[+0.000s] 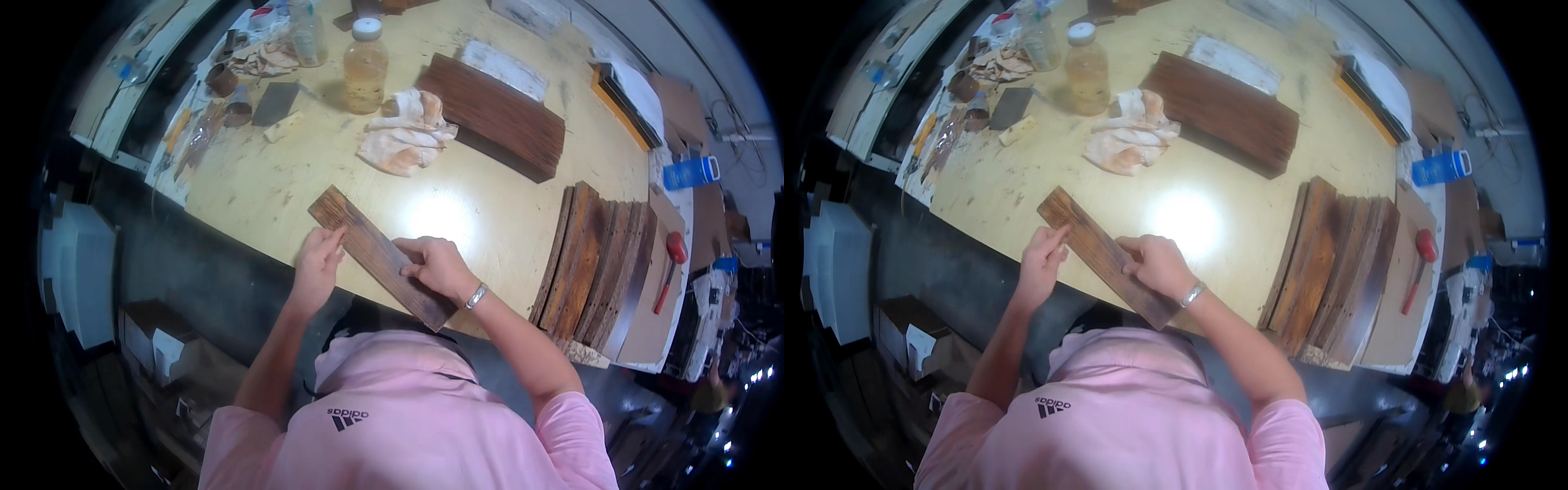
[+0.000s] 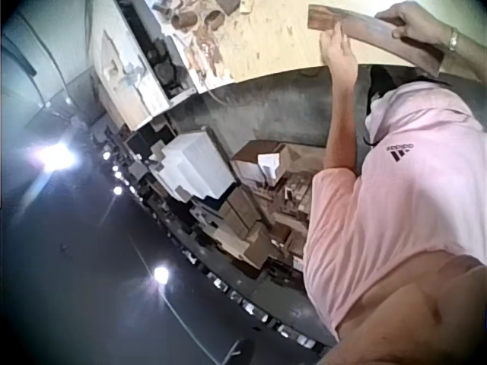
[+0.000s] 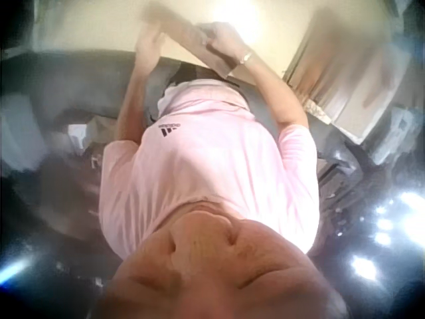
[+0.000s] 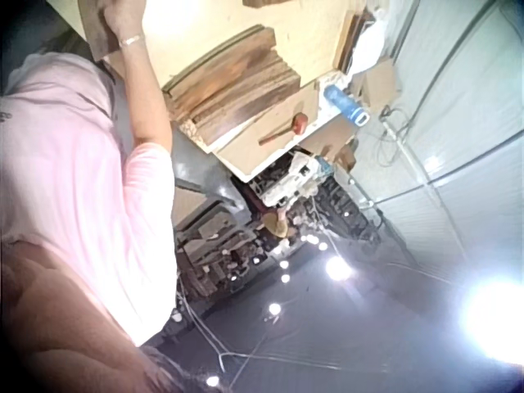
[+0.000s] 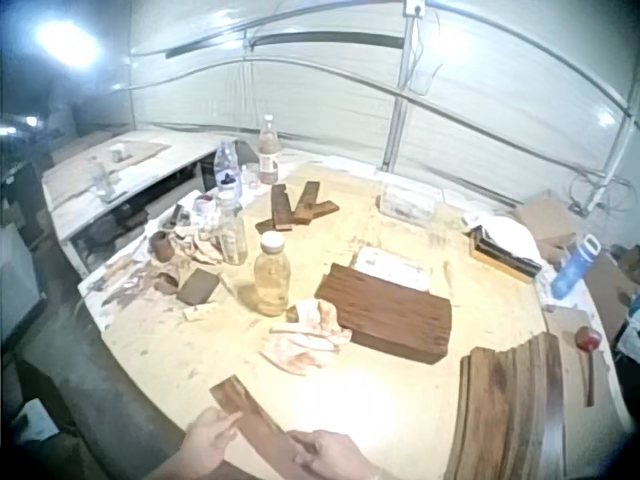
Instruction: The person polishes wood pieces by hand using a cloth and applying a liquid finish, wiping each side of several boards and then stacking them together.
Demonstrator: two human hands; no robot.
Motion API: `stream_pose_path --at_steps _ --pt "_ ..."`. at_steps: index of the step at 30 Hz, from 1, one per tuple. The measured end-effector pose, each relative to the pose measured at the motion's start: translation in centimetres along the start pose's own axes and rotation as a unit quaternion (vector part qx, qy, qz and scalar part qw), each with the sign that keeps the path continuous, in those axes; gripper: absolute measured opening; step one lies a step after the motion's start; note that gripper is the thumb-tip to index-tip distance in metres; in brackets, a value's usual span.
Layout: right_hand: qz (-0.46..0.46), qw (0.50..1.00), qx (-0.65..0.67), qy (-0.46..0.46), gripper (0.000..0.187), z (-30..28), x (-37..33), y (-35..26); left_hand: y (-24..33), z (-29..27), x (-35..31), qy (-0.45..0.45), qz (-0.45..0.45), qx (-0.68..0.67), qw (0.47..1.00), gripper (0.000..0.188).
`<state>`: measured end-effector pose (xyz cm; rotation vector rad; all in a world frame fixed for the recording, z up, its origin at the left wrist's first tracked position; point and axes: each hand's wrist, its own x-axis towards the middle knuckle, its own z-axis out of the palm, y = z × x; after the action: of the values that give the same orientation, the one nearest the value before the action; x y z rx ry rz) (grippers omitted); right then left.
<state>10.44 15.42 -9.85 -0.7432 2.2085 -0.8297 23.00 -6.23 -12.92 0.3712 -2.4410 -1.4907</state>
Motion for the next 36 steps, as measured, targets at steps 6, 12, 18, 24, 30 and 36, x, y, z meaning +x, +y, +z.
stream_pose_path --at_steps 6,12,18,24,30,36 --pt "0.002 1.000 0.016 -0.024 0.049 -0.1 0.4 0.2 -1.2 -1.3 3.5 0.122 0.083 0.226 0.963 0.018" --pt "-0.017 0.998 0.056 -0.009 0.041 0.4 0.7 1.3 -1.6 3.0 0.9 0.199 0.093 0.232 0.948 0.009" --pt "-0.016 0.999 0.031 -0.016 0.041 0.1 0.8 1.2 2.9 9.5 -7.3 0.147 0.145 0.150 0.967 0.005" --pt "-0.033 0.999 0.033 -0.015 0.041 0.6 1.3 2.0 0.5 8.4 -5.0 0.202 0.131 0.238 0.941 0.010" --pt "-0.050 0.998 0.037 -0.011 0.041 0.4 1.2 1.9 5.3 12.8 -10.2 0.144 0.195 0.111 0.964 0.010" --pt "-0.052 0.998 0.041 -0.015 0.040 0.2 1.2 1.7 5.5 14.1 -12.3 0.115 0.196 0.157 0.961 0.010"
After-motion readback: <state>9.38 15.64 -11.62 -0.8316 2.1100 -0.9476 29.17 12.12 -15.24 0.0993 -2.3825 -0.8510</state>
